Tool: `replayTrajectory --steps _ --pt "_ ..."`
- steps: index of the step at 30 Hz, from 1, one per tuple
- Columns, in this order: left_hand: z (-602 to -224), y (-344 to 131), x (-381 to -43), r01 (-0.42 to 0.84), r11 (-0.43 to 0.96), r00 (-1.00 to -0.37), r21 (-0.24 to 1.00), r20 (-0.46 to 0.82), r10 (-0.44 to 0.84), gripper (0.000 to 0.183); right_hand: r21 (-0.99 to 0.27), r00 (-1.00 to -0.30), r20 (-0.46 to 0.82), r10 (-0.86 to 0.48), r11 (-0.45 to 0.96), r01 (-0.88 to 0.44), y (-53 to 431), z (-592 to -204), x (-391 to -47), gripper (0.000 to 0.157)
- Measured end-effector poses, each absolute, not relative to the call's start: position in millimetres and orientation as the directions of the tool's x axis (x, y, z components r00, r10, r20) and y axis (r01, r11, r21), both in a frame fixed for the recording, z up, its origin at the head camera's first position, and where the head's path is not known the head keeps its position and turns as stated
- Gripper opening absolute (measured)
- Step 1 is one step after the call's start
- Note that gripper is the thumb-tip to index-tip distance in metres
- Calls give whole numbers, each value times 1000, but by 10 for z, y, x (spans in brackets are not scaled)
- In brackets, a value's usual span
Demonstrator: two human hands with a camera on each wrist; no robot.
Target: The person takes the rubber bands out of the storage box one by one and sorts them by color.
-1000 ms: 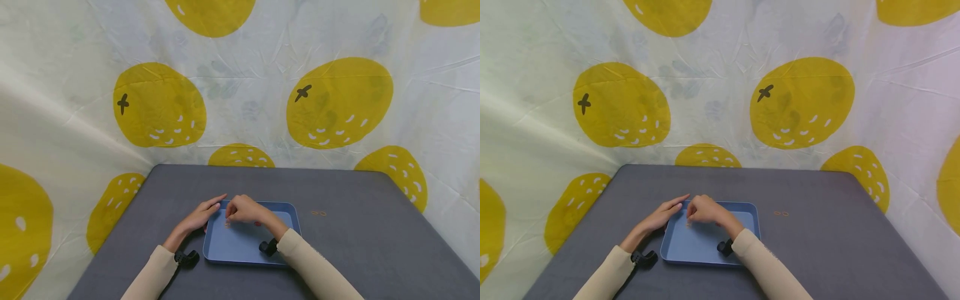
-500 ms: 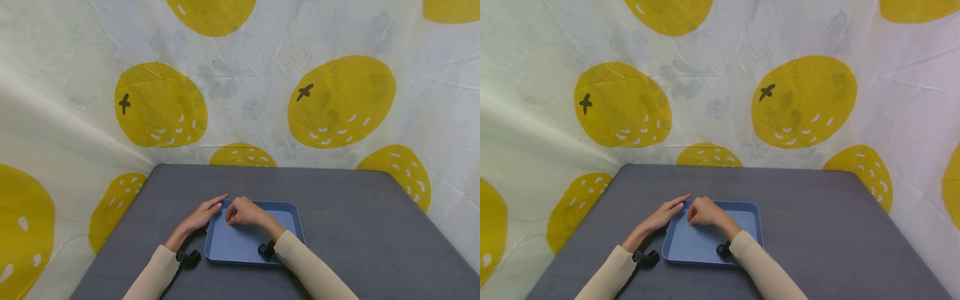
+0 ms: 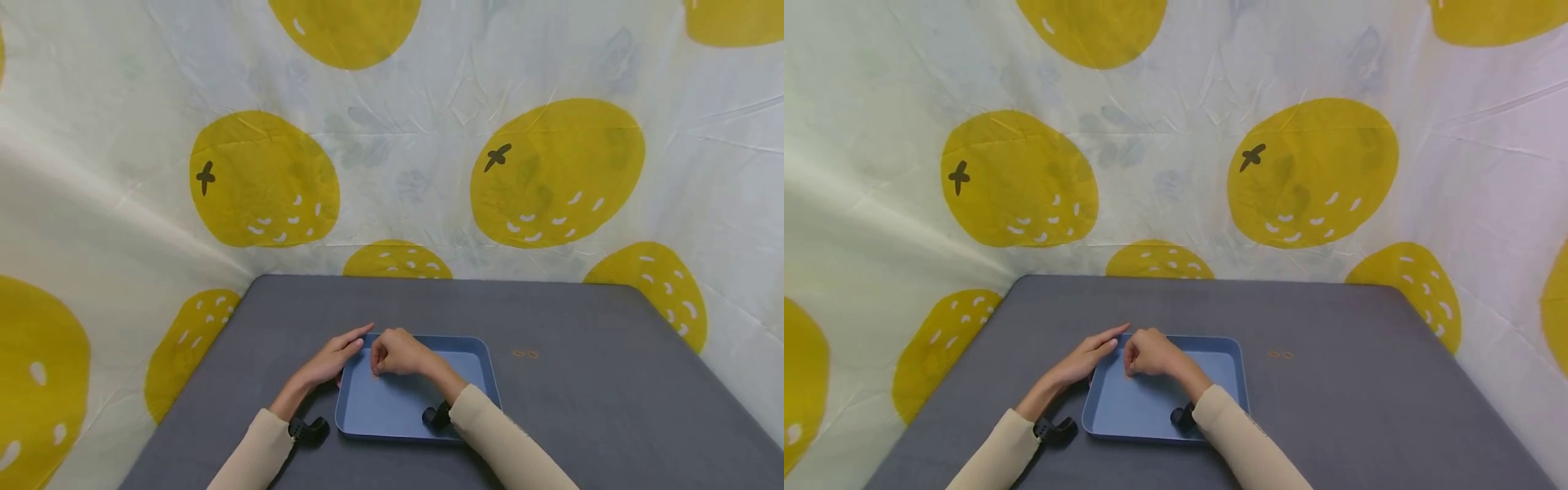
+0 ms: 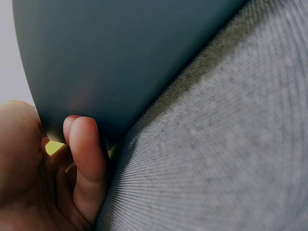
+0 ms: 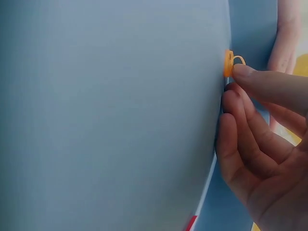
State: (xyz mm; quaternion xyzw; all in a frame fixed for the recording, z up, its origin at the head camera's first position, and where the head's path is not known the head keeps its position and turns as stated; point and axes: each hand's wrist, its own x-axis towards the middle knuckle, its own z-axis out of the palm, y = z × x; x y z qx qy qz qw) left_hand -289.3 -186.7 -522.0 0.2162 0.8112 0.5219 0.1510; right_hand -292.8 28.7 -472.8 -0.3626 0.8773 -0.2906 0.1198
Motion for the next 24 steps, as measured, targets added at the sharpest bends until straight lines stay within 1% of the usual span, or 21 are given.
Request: replayTrajectory --steps 8,14,24 --pt "-5236 -1864 -2881 187 340 -861 921 -13 508 46 -605 -719 19 -695 564 -562 293 -4742 -2937 12" --pt "-5227 -1852 -2897 177 354 -871 919 -22 491 45 -634 -728 32 -685 549 -545 334 -4647 -2926 11" --pt "-5203 -1850 -2862 183 363 -871 914 -20 491 45 -626 -730 46 -681 550 -553 413 -4530 -2950 11"
